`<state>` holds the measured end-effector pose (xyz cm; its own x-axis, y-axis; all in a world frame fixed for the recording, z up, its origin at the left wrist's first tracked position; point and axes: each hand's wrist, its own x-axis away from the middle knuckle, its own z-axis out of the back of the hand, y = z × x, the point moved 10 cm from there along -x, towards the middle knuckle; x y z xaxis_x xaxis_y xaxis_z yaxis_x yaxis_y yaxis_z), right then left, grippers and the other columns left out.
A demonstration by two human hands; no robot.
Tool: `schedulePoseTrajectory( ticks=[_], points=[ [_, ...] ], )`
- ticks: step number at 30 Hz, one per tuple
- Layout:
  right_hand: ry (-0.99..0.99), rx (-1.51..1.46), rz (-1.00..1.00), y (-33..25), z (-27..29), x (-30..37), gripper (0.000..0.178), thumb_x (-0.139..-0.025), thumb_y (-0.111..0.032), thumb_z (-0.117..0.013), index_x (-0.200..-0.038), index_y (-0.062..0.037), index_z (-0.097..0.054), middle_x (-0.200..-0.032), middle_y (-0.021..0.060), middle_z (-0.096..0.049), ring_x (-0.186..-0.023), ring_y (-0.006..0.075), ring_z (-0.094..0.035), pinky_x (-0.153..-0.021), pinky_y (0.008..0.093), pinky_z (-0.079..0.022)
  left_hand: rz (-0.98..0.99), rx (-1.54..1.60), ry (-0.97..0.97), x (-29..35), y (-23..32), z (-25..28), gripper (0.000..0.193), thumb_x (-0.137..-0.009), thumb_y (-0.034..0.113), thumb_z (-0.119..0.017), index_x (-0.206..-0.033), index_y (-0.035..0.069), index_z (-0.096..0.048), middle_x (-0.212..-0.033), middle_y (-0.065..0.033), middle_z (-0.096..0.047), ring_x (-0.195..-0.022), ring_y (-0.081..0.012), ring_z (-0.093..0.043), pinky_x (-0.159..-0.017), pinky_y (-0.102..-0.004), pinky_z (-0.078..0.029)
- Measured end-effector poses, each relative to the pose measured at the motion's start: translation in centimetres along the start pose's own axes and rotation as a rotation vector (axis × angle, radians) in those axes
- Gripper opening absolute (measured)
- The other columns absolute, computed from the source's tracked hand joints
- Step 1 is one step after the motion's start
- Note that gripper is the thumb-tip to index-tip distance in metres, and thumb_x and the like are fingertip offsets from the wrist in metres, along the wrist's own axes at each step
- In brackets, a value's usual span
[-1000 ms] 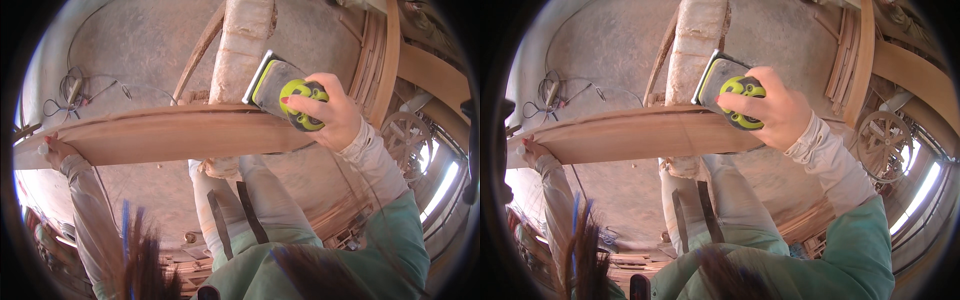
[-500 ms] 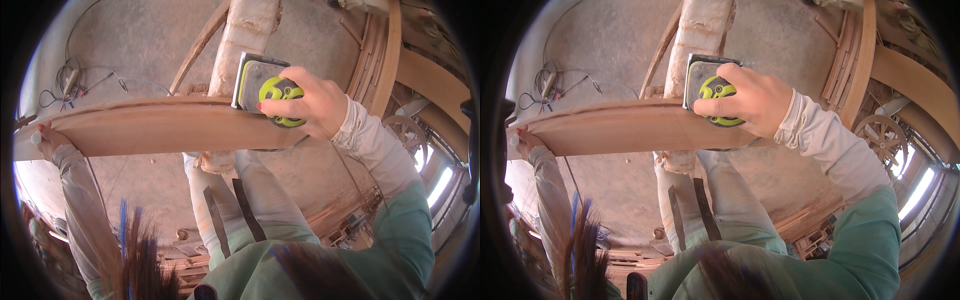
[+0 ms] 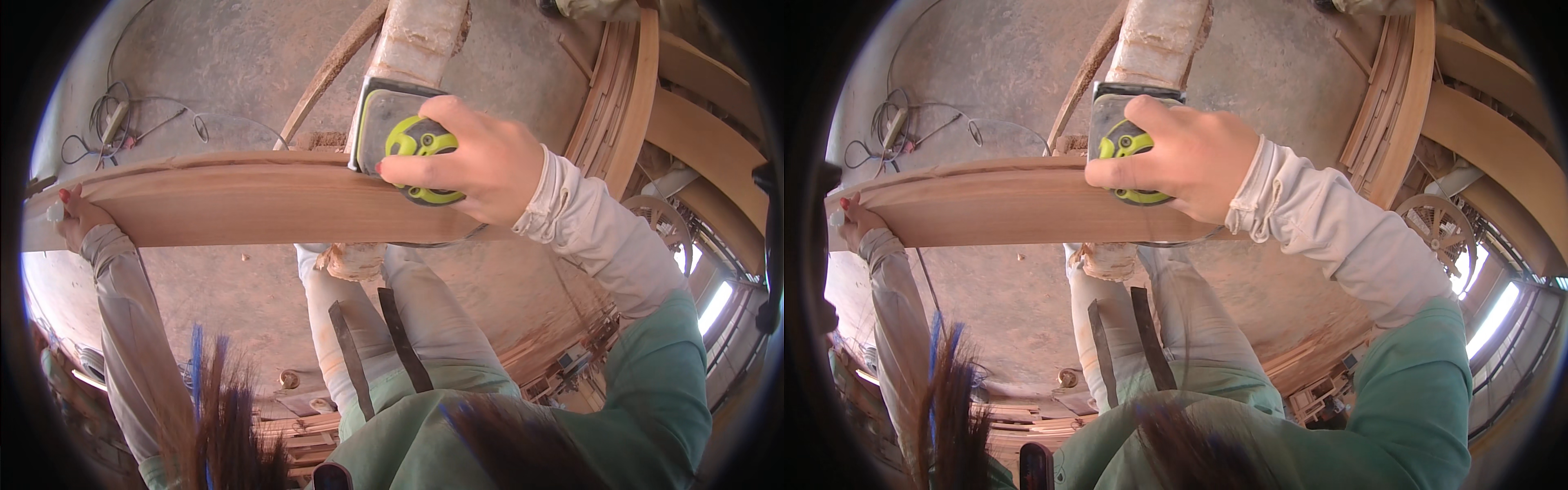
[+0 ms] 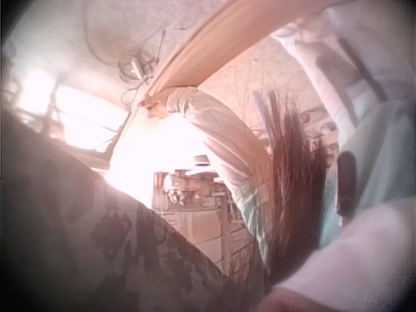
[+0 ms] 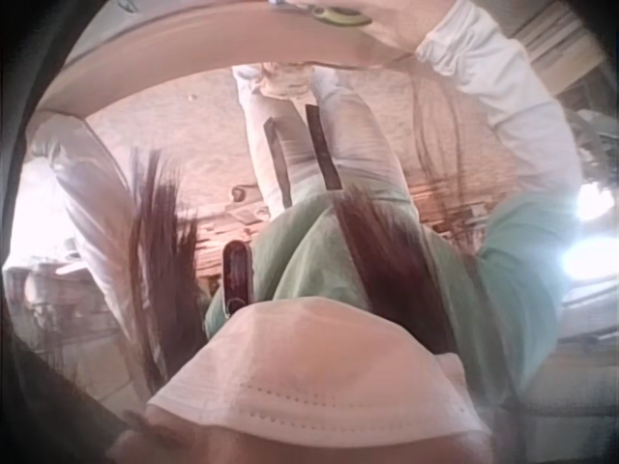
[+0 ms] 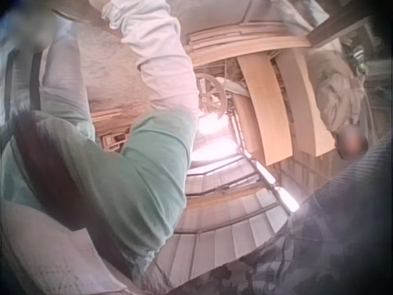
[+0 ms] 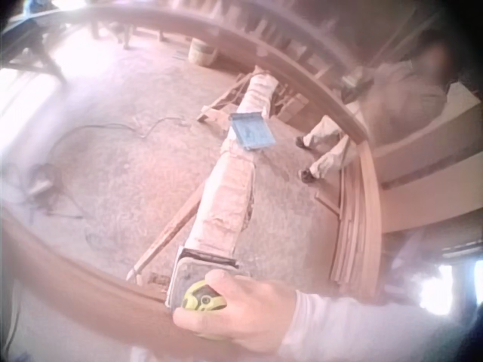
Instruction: The person sands a long wooden plank using a handheld electric sander, moving it along the plank's length and edges. The person then uses a small tool to scrape or clean a groove in the wood.
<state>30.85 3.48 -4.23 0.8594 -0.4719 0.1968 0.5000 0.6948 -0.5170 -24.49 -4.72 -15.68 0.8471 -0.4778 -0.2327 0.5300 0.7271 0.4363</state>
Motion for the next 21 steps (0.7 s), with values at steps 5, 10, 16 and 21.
schedulePoseTrajectory(
  ticks=[5, 10, 16, 21],
  points=[
    [-0.050, 0.025, -0.044, 0.4, 0.1, 0.5, 0.059, -0.078, -0.011, -0.069, -0.126, -0.0401, -0.055, -0.104, 0.0098, -0.046, -0.086, 0.0275, -0.065, -0.065, 0.0362, -0.060, 0.051, 0.056, -0.011, 1.8, 2.7, 1.2, 0.056, -0.093, 0.049, -0.056, -0.100, -0.005, -0.071, -0.106, -0.0144, -0.072, -0.102, -0.0284, -0.067, -0.092, -0.0311, -0.050],
    [-0.038, 0.032, -0.038, 0.7, 0.7, 1.5, 0.057, -0.078, -0.009, -0.068, -0.126, -0.0392, -0.056, -0.102, 0.0099, -0.046, -0.087, 0.0273, -0.066, -0.065, 0.0355, -0.061, 0.062, 0.013, 0.007, 1.2, 1.6, 1.0, 0.062, -0.092, 0.052, -0.056, -0.100, -0.008, -0.069, -0.106, -0.0148, -0.072, -0.103, -0.0281, -0.067, -0.091, -0.0314, -0.050],
    [0.004, 0.070, 0.067, -1.9, 0.2, -2.6, 0.050, -0.078, -0.012, -0.069, -0.121, -0.0345, -0.056, -0.101, 0.0115, -0.048, -0.077, 0.0238, -0.067, -0.060, 0.0340, -0.062, 0.039, 0.020, 0.005, 1.3, 2.1, 1.1, 0.064, -0.092, 0.054, -0.055, -0.100, -0.008, -0.069, -0.105, -0.0152, -0.072, -0.101, -0.0297, -0.068, -0.090, -0.0321, -0.051],
    [-0.031, 0.045, -0.013, -1.0, 0.0, -2.0, 0.056, -0.074, -0.011, -0.072, -0.122, -0.0369, -0.058, -0.104, 0.0101, -0.048, -0.082, 0.0259, -0.067, -0.063, 0.0346, -0.061, 0.000, -0.010, -0.008, 1.5, 2.7, 0.9, 0.061, -0.089, 0.050, -0.059, -0.103, -0.009, -0.067, -0.104, -0.0178, -0.072, -0.100, -0.0308, -0.068, -0.089, -0.0334, -0.051]
  ],
)
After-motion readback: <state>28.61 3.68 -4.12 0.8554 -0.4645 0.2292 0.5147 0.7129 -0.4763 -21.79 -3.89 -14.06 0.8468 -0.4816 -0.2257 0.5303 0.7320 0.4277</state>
